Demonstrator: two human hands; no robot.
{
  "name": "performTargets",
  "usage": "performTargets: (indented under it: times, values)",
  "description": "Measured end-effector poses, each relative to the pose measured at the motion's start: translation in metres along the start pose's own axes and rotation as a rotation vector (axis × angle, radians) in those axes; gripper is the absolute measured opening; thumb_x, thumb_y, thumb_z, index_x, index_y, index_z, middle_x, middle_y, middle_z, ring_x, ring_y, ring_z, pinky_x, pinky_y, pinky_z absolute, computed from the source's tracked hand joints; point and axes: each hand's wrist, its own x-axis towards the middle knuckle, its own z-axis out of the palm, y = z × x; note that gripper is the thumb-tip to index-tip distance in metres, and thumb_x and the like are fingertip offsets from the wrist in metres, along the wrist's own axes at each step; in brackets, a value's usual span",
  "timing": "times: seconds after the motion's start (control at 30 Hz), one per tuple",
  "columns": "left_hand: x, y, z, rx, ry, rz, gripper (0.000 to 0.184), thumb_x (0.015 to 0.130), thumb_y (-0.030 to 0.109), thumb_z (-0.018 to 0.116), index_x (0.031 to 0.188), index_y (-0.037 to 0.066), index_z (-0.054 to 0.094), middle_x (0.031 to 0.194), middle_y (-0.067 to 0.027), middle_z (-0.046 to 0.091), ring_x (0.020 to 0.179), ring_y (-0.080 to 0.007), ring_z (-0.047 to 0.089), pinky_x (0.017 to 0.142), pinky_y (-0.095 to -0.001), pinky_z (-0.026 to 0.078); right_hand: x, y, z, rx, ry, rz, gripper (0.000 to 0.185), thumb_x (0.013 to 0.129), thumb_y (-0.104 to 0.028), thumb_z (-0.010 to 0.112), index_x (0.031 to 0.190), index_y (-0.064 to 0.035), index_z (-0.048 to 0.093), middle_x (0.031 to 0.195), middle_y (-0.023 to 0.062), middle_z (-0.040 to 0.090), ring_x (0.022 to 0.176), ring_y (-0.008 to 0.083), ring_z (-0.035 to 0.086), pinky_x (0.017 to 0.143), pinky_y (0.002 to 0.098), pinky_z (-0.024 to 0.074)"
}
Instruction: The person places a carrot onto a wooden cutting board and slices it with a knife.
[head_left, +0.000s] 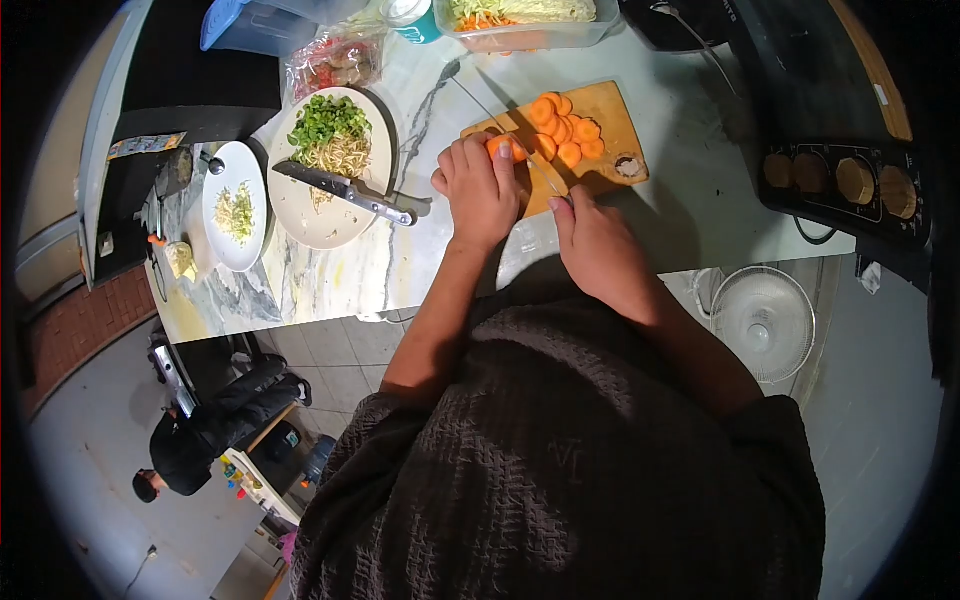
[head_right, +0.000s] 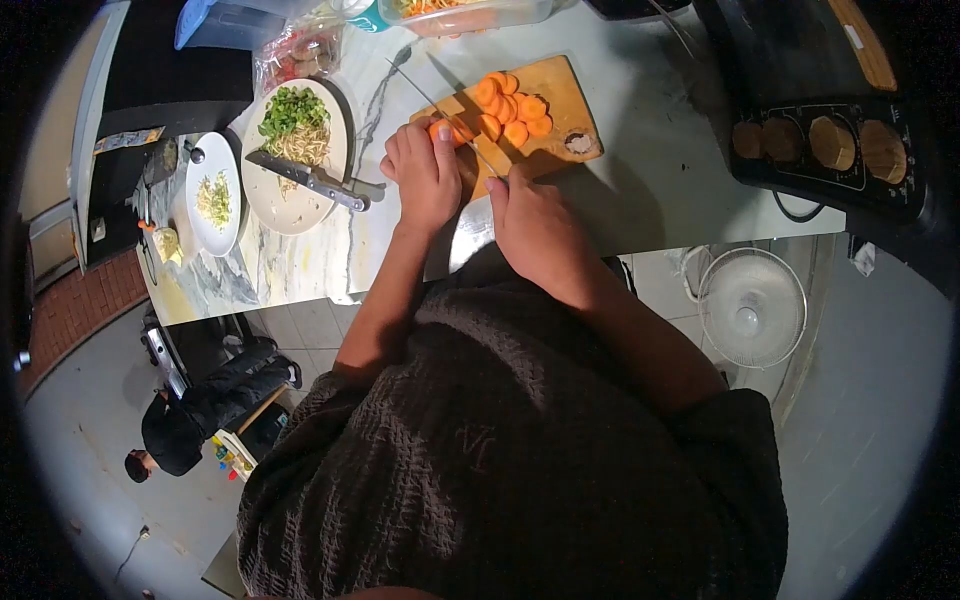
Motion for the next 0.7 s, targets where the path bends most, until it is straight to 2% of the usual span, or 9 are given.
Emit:
performTargets:
  times: [0.7]
  values:
    - [0.0022,0.0005,0.0027,0.019,0.014,0.011,0.028,0.098,0.028,0.046,0.110,0.004,0.054,0.109,-0.0122,0.055,0.104,-0.0309,0.044,0.090,-0.0455,0.027,0.0024,-0.0077,-0.0013,-0.017,0.005,-0.007,0.035,0.101,-0.028,0.042,0.098,0.0044,0.053,0.078,0.0316,0.063,0.080,0.0505,0.061,0.077,0.0567,0.0467]
